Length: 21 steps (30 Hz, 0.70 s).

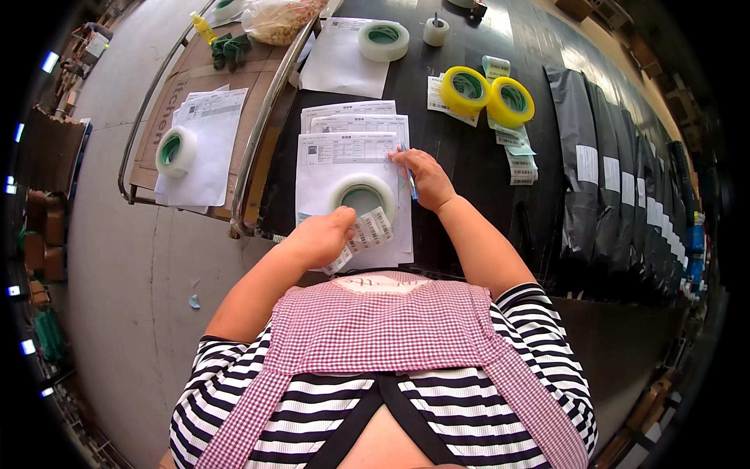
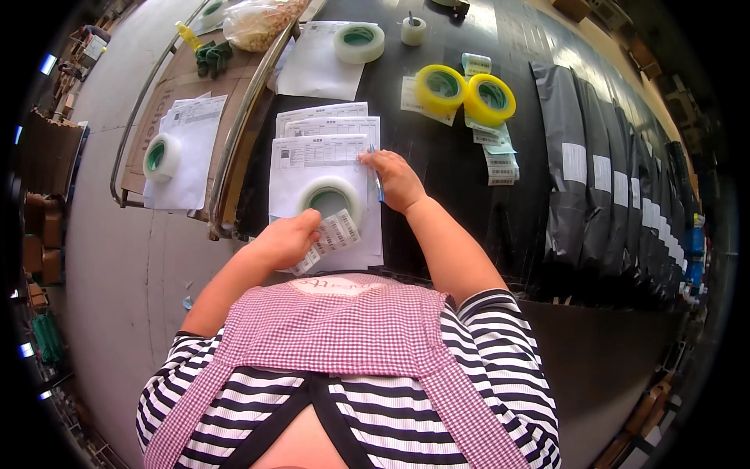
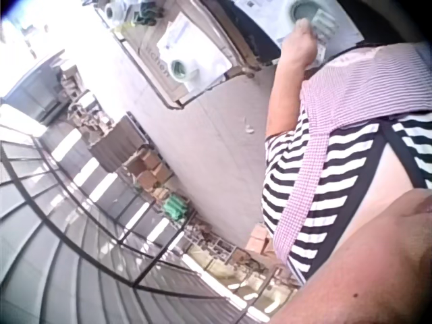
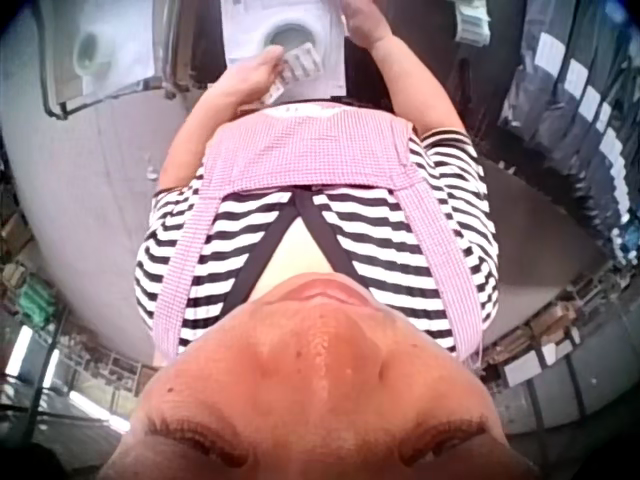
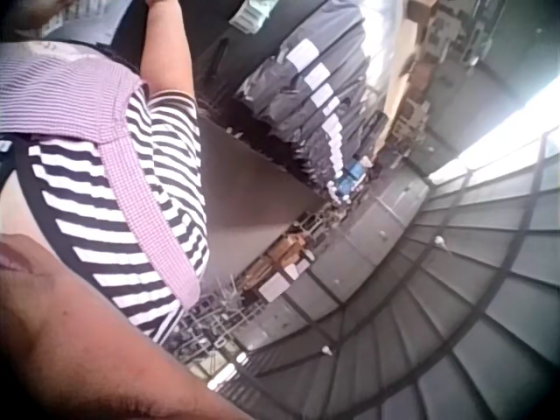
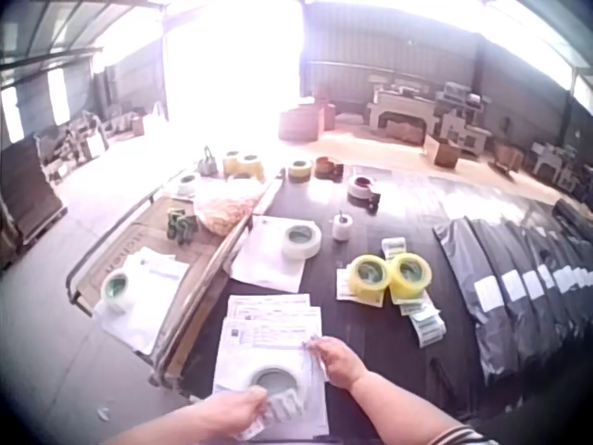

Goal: The person places foam inserts into gray plastic sleeves by hand, folds the ends, and applies shipping labels to the finished packages one by one.

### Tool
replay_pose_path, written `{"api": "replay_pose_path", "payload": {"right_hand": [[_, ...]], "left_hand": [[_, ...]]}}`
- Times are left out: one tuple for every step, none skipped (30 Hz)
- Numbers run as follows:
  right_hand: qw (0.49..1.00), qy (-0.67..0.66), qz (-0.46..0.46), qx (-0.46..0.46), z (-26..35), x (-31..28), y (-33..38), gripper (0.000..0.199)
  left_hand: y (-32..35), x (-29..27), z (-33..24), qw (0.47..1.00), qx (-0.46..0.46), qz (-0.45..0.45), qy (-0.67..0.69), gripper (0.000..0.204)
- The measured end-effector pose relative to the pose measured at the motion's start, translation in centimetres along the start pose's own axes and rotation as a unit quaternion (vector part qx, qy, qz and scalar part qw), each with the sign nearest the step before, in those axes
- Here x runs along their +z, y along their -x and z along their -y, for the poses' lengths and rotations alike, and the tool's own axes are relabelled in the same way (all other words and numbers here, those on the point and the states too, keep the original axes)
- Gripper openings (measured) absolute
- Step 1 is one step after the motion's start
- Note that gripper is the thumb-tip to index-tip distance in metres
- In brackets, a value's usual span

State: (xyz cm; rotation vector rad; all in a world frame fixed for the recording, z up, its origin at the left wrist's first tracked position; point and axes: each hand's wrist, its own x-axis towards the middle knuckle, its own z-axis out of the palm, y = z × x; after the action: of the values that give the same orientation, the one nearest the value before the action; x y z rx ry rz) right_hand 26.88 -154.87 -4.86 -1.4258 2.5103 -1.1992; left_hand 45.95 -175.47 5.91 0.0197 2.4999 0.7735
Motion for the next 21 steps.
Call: {"api": "replay_pose_path", "payload": {"right_hand": [[1.000, -0.001, 0.000, 0.000, 0.0, 0.0, 0.0, 0.033], [1.000, -0.006, 0.007, 0.007, 0.0, -0.1, 0.0, 0.033], [1.000, -0.010, 0.012, 0.012, -0.1, -0.2, -0.1, 0.034], [1.000, -0.011, 0.009, 0.011, 0.0, -0.1, -0.1, 0.034], [1.000, 0.001, 0.010, 0.008, 0.0, 0.0, 0.0, 0.035], [1.000, 0.015, 0.011, 0.007, 0.0, -0.1, 0.1, 0.036], [1.000, 0.016, 0.008, 0.008, 0.0, -0.1, 0.2, 0.036], [1.000, 0.024, 0.014, 0.001, 0.0, -0.2, 0.3, 0.039], [0.999, 0.031, 0.020, -0.006, 0.1, -0.3, 0.5, 0.042], [0.999, 0.031, 0.015, -0.006, 0.4, -0.5, 0.6, 0.042], [0.996, 0.091, -0.009, -0.004, 0.9, -0.7, 1.2, 0.043], [0.988, 0.153, -0.032, 0.001, 1.3, -0.9, 1.8, 0.044], [0.987, 0.154, -0.036, 0.005, 1.7, -1.1, 2.7, 0.044], [0.982, 0.190, -0.004, 0.024, 2.1, -1.5, 3.6, 0.046], [0.973, 0.225, 0.028, 0.041, 2.7, -1.8, 4.5, 0.049], [0.970, 0.239, 0.031, 0.031, 3.2, -2.0, 5.2, 0.046], [0.970, 0.240, 0.029, 0.035, 3.6, -1.8, 5.9, 0.046], [0.972, 0.231, 0.024, 0.035, 3.9, -1.9, 6.4, 0.045], [0.974, 0.222, 0.020, 0.036, 4.2, -2.0, 6.9, 0.044], [0.973, 0.225, 0.022, 0.044, 4.5, -2.0, 7.2, 0.041], [0.972, 0.229, 0.019, 0.047, 4.6, -2.1, 7.6, 0.041]], "left_hand": [[0.4, -0.5, 0.0, 1.000, -0.018, 0.007, -0.005, 0.019], [0.6, -0.8, 0.2, 0.999, -0.037, 0.015, -0.011, 0.018], [0.8, -0.8, 0.4, 0.999, -0.037, 0.015, -0.013, 0.018], [0.9, -0.7, 0.7, 0.999, -0.030, 0.017, -0.020, 0.019], [1.0, -0.7, 0.9, 0.999, -0.022, 0.020, -0.027, 0.019], [1.0, -0.7, 1.0, 0.999, -0.021, 0.020, -0.030, 0.019], [0.9, -0.7, 1.0, 0.999, -0.020, 0.021, -0.025, 0.019], [0.9, -0.7, 1.0, 0.999, -0.019, 0.021, -0.021, 0.020], [1.1, -0.1, 1.6, 0.999, -0.017, 0.022, -0.024, 0.020], [1.4, 0.6, 2.4, 0.999, 0.030, -0.038, 0.007, 0.020], [1.8, 1.2, 3.1, 0.992, 0.078, -0.096, 0.037, 0.020], [2.3, 0.8, 2.8, 0.992, 0.082, -0.094, 0.033, 0.020], [3.1, 0.1, 2.1, 0.983, 0.079, -0.102, 0.130, 0.020], [3.5, -0.4, 1.9, 0.965, 0.073, -0.108, 0.227, 0.020], [3.7, -0.5, 2.1, 0.966, 0.076, -0.105, 0.224, 0.020], [3.9, -0.7, 2.5, 0.951, 0.057, -0.126, 0.276, 0.019], [3.9, -0.9, 2.7, 0.933, 0.037, -0.147, 0.326, 0.018], [3.4, -0.7, 2.5, 0.896, 0.078, -0.184, 0.396, 0.017], [3.1, -0.7, 2.3, 0.897, 0.083, -0.182, 0.395, 0.017], [2.8, -0.8, 2.1, 0.865, 0.089, -0.184, 0.458, 0.017], [2.4, -1.1, 1.6, 0.830, 0.096, -0.183, 0.518, 0.017]]}}
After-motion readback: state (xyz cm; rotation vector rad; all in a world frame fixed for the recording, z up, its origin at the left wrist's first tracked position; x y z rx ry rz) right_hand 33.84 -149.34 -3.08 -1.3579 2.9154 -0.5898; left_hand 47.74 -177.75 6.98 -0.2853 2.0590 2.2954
